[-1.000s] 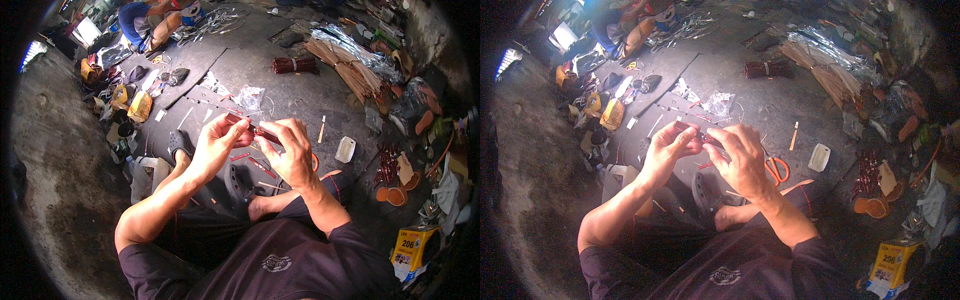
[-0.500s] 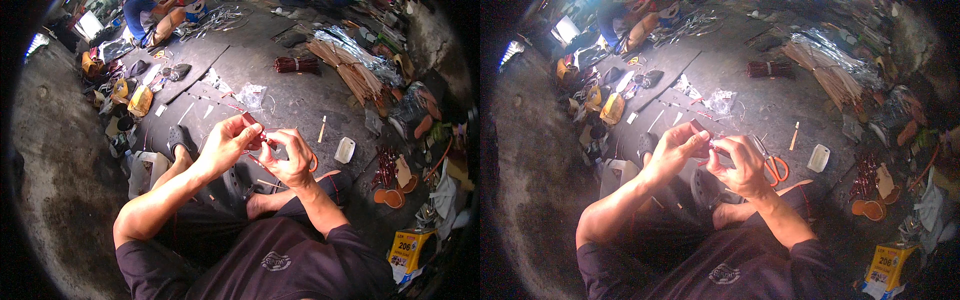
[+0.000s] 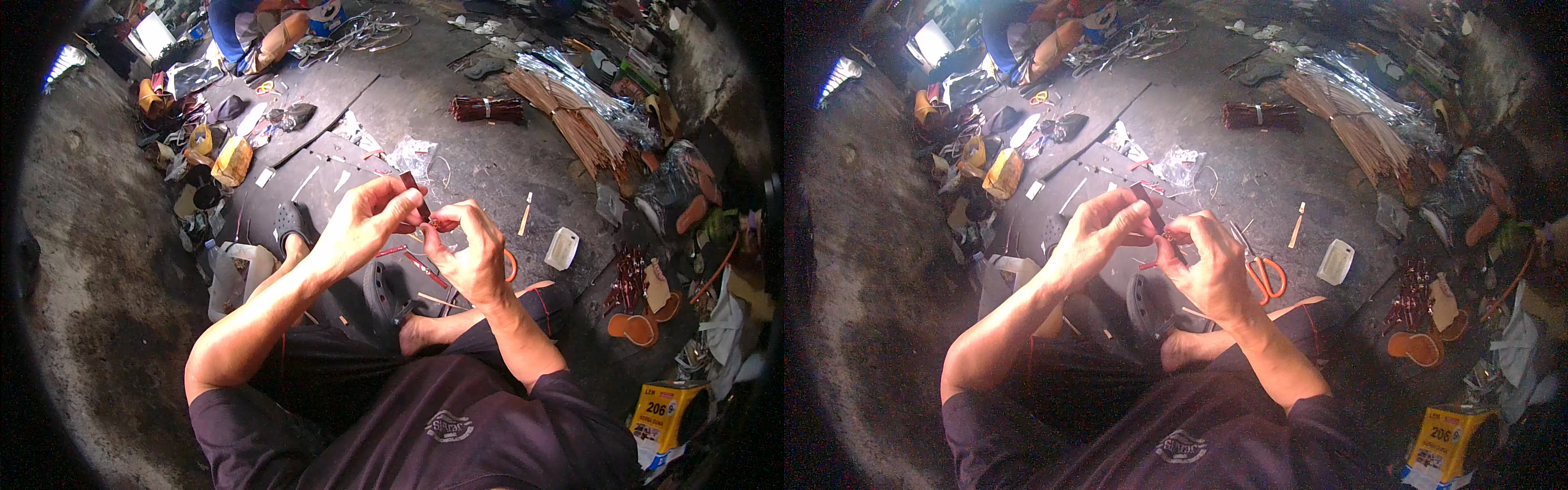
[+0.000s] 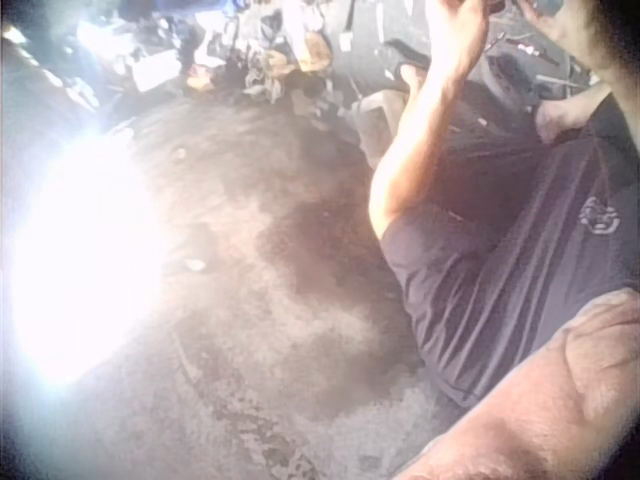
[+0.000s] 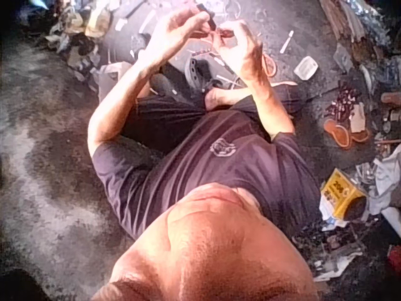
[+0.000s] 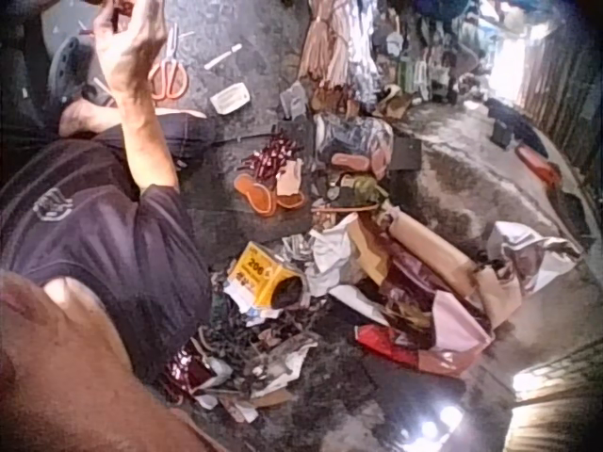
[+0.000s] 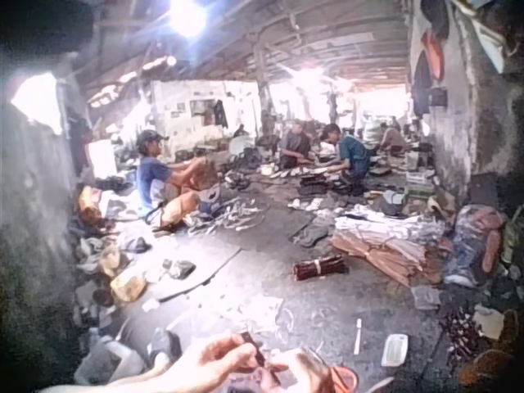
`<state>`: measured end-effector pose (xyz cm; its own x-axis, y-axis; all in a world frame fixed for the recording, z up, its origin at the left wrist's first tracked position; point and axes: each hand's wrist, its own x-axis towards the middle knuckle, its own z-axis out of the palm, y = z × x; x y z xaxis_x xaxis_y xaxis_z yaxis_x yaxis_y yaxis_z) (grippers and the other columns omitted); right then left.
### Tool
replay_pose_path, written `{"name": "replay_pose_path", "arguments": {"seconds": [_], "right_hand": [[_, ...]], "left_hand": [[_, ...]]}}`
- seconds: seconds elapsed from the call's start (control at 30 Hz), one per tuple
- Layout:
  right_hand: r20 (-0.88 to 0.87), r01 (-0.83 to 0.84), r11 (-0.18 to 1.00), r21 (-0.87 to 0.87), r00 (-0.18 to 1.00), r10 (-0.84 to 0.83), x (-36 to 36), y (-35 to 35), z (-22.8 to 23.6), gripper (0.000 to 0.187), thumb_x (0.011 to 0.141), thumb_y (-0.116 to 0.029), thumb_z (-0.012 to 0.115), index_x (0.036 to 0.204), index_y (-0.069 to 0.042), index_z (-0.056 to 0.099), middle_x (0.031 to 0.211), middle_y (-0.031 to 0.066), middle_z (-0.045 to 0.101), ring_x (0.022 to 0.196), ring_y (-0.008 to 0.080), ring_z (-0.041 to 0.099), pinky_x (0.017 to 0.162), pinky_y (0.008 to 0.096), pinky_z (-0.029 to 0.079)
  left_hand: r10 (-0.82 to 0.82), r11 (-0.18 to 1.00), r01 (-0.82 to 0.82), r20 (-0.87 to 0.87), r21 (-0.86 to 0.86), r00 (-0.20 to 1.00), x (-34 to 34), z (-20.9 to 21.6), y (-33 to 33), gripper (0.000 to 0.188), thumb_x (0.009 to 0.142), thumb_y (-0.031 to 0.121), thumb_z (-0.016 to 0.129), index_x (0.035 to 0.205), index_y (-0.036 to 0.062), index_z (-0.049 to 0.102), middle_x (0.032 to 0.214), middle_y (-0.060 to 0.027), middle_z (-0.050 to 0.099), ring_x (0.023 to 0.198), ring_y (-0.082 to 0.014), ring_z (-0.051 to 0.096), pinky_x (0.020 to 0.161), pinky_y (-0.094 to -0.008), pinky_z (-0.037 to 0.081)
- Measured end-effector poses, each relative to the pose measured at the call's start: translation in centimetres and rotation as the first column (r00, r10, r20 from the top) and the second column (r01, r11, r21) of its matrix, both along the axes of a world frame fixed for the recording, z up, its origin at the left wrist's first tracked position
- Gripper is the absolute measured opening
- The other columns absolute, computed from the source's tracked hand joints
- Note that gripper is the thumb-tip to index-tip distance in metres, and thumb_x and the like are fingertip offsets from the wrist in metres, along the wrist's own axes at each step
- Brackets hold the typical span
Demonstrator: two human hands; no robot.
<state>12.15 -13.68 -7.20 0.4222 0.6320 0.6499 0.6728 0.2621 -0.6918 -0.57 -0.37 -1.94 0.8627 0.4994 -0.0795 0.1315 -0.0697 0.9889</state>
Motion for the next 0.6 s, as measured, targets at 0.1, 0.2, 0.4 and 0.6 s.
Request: {"name": "replay_pose_path", "arguments": {"seconds": [0.1,0.2,0.4,0.6], "right_hand": [[0.066,-0.006,1.0,-0.005,0.998,0.007,0.0,0.0,-0.1,0.023,0.077,-0.003,0.075,0.093,-0.005,0.059,0.086,0.0102,0.063,0.075,0.0258,0.065,0.066,0.0366,0.053],[0.264,0.024,0.991,0.134,0.963,-0.059,-0.1,-0.1,-0.2,0.024,0.076,-0.003,0.075,0.092,-0.005,0.058,0.085,0.01,0.062,0.075,0.0267,0.064,0.064,0.0367,0.052],[0.124,0.112,0.994,-0.009,0.986,-0.11,-0.7,0.0,-0.3,0.026,0.075,-0.002,0.074,0.093,-0.004,0.056,0.084,0.0097,0.06,0.071,0.0258,0.062,0.062,0.0362,0.05],[0.201,0.029,0.986,0.163,0.978,-0.062,-0.4,0.0,-0.5,0.027,0.076,-0.006,0.076,0.096,-0.004,0.058,0.086,0.0105,0.061,0.074,0.0265,0.064,0.064,0.0352,0.053]], "left_hand": [[-0.005,1.0,0.005,-0.017,0.014,1.0,-0.1,-0.1,-0.4,0.027,0.099,0.025,0.06,0.104,-0.002,0.063,0.096,-0.0087,0.067,0.093,-0.0141,0.066,0.086,-0.0317,0.055],[0.004,0.989,-0.007,-0.019,-0.149,1.0,-0.1,-0.6,-0.4,0.026,0.099,0.023,0.06,0.107,-0.0022,0.062,0.098,-0.0089,0.068,0.094,-0.0142,0.066,0.086,-0.0313,0.055],[0.104,0.95,-0.114,0.048,0.291,0.993,0.5,-0.6,-1.4,0.014,0.098,0.012,0.059,0.097,-0.0027,0.06,0.084,-0.0059,0.067,0.079,-0.0081,0.06,0.071,-0.0251,0.05],[0.095,0.99,-0.091,0.027,-0.109,0.995,0.7,-0.7,-0.3,0.021,0.101,0.02,0.055,0.104,0.0,0.059,0.093,-0.0074,0.067,0.084,-0.0135,0.064,0.079,-0.0292,0.054]]}}
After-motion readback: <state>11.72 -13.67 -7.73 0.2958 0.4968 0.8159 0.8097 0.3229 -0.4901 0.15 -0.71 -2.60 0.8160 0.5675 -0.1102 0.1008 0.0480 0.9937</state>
